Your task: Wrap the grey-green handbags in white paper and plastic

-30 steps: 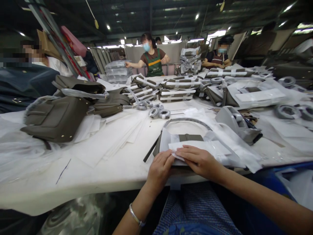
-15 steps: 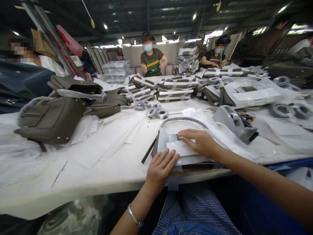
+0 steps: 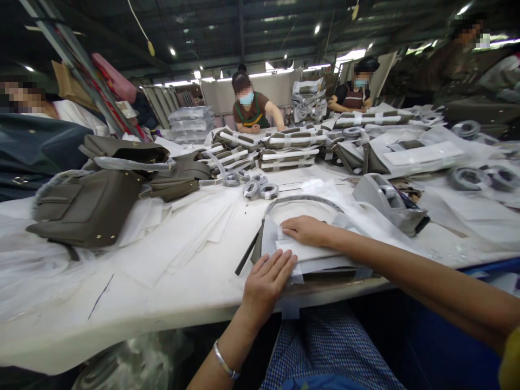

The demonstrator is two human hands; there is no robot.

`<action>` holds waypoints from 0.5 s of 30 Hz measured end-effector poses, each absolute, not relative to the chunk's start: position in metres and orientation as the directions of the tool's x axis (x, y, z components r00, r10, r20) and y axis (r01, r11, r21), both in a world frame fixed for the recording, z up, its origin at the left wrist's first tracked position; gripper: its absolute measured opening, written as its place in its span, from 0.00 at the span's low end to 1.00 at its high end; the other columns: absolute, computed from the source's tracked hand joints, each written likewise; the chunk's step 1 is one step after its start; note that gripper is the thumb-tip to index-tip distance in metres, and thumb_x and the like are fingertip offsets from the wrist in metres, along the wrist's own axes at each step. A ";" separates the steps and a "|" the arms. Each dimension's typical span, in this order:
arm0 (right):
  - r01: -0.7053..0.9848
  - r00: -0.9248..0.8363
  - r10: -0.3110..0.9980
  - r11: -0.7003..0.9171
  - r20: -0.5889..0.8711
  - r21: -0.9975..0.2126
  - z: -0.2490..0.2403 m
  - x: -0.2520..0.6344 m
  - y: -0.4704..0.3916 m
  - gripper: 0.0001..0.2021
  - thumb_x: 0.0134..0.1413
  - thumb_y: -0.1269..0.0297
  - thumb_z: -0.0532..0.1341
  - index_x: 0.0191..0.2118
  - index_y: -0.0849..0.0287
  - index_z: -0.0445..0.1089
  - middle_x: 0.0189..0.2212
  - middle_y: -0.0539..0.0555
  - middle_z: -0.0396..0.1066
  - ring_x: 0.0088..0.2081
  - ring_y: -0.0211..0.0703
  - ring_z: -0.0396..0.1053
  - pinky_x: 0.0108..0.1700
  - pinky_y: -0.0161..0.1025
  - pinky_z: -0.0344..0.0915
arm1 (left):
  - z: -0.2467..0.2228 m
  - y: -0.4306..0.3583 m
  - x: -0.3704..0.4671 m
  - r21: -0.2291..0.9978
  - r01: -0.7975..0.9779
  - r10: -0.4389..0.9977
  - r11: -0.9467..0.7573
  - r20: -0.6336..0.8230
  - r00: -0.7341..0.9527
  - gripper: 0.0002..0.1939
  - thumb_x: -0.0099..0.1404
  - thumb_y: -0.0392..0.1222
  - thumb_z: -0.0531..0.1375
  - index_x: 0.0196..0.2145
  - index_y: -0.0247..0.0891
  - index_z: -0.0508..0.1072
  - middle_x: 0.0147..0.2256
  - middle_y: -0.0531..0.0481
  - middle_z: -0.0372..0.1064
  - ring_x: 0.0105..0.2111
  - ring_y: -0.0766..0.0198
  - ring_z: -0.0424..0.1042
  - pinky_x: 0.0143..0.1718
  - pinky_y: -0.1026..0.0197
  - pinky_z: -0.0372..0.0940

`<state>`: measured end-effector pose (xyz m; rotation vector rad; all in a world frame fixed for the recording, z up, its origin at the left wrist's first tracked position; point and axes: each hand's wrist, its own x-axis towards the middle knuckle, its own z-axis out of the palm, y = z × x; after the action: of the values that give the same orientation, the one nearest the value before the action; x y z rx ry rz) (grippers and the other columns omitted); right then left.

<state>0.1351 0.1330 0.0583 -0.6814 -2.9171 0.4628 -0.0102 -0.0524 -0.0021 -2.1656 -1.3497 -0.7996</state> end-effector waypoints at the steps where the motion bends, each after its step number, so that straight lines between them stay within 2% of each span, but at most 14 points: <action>1: 0.394 -0.900 0.431 0.865 0.059 -0.311 0.058 0.139 0.128 0.17 0.67 0.63 0.52 0.51 0.60 0.76 0.53 0.59 0.74 0.56 0.51 0.70 0.59 0.47 0.63 | -0.002 -0.052 -0.010 -0.081 0.910 0.639 -0.406 0.687 0.346 0.21 0.75 0.35 0.50 0.63 0.39 0.64 0.60 0.49 0.67 0.60 0.60 0.66 0.61 0.55 0.61; 3: 0.331 -0.920 0.375 0.899 0.113 -0.287 0.058 0.149 0.114 0.19 0.68 0.63 0.51 0.52 0.63 0.75 0.55 0.60 0.73 0.59 0.51 0.67 0.62 0.48 0.62 | -0.003 -0.051 -0.009 -0.077 0.914 0.636 -0.398 0.694 0.336 0.20 0.75 0.36 0.50 0.62 0.39 0.65 0.59 0.49 0.67 0.59 0.61 0.67 0.60 0.56 0.62; 6: 0.259 -0.930 0.309 0.936 0.201 -0.240 0.059 0.169 0.089 0.19 0.69 0.63 0.49 0.52 0.63 0.75 0.53 0.60 0.74 0.57 0.49 0.69 0.61 0.49 0.65 | -0.006 -0.049 -0.009 -0.063 0.916 0.632 -0.396 0.706 0.321 0.20 0.74 0.36 0.51 0.61 0.40 0.66 0.59 0.50 0.68 0.58 0.61 0.68 0.59 0.56 0.63; 11: 0.234 -0.841 0.306 0.949 0.446 -0.210 0.056 0.207 0.038 0.15 0.65 0.64 0.57 0.55 0.59 0.72 0.53 0.59 0.74 0.55 0.47 0.71 0.60 0.49 0.67 | -0.007 -0.048 -0.010 -0.028 0.912 0.659 -0.410 0.683 0.317 0.21 0.72 0.37 0.55 0.62 0.40 0.64 0.59 0.49 0.68 0.59 0.60 0.68 0.58 0.55 0.64; 13: 0.155 -0.798 0.235 0.970 0.555 -0.188 0.046 0.222 0.018 0.15 0.64 0.68 0.59 0.54 0.58 0.72 0.51 0.57 0.76 0.56 0.44 0.70 0.62 0.47 0.66 | -0.006 -0.047 -0.011 -0.009 0.909 0.675 -0.416 0.667 0.315 0.22 0.72 0.38 0.56 0.62 0.40 0.64 0.59 0.49 0.68 0.59 0.59 0.67 0.58 0.54 0.65; 15: 0.061 -0.795 0.120 0.991 0.594 -0.119 0.030 0.232 0.001 0.16 0.63 0.72 0.60 0.55 0.59 0.71 0.49 0.56 0.77 0.57 0.43 0.69 0.63 0.47 0.64 | -0.004 -0.046 -0.011 0.008 0.908 0.689 -0.419 0.654 0.312 0.23 0.71 0.38 0.57 0.62 0.40 0.64 0.60 0.49 0.67 0.59 0.60 0.67 0.58 0.54 0.64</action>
<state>0.2317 0.0014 0.0305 -0.1262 -2.4915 0.1238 -0.0114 -0.0464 -0.0043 -2.2225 -1.4265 -0.8346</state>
